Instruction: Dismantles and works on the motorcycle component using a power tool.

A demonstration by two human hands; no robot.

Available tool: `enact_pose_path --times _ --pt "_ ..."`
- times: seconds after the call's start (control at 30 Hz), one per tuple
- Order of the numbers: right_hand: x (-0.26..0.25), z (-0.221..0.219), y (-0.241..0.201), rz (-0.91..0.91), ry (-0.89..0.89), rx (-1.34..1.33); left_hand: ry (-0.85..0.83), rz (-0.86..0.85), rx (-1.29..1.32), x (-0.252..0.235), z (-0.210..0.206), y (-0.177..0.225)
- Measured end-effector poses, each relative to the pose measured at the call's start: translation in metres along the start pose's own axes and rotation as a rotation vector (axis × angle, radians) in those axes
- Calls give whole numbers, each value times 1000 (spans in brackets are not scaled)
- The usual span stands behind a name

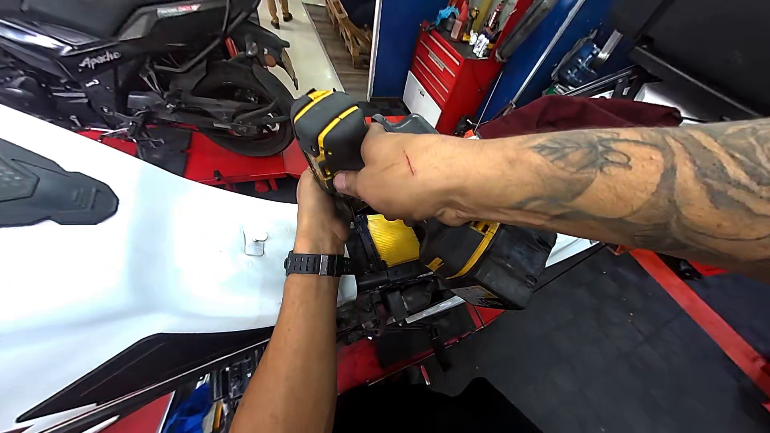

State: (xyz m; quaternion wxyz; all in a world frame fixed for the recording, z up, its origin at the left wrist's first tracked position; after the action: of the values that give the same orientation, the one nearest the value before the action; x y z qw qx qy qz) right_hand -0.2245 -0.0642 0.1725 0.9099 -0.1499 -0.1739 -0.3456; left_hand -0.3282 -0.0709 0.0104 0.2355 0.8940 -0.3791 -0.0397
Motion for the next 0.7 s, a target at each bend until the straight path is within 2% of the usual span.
enact_pose_path --times 0.4,0.7 --pt "0 -5 -3 14 22 112 -66 -37 18 -6 11 -4" --pt "-2 -6 -8 -26 -24 132 -23 -42 29 -7 15 -6"
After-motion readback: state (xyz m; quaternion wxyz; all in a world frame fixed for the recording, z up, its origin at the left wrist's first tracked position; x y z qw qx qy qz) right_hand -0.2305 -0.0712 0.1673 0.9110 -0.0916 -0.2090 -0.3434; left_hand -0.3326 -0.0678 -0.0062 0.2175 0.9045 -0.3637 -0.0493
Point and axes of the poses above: each hand's wrist, its own x-axis away from the middle knuckle, its own z-axis out of the back of the hand, y = z × x, the point moved 2 cm from there along -x, towards the middle knuckle, and after that the axes turned 14 degrees about x, right-handed, at the moved point
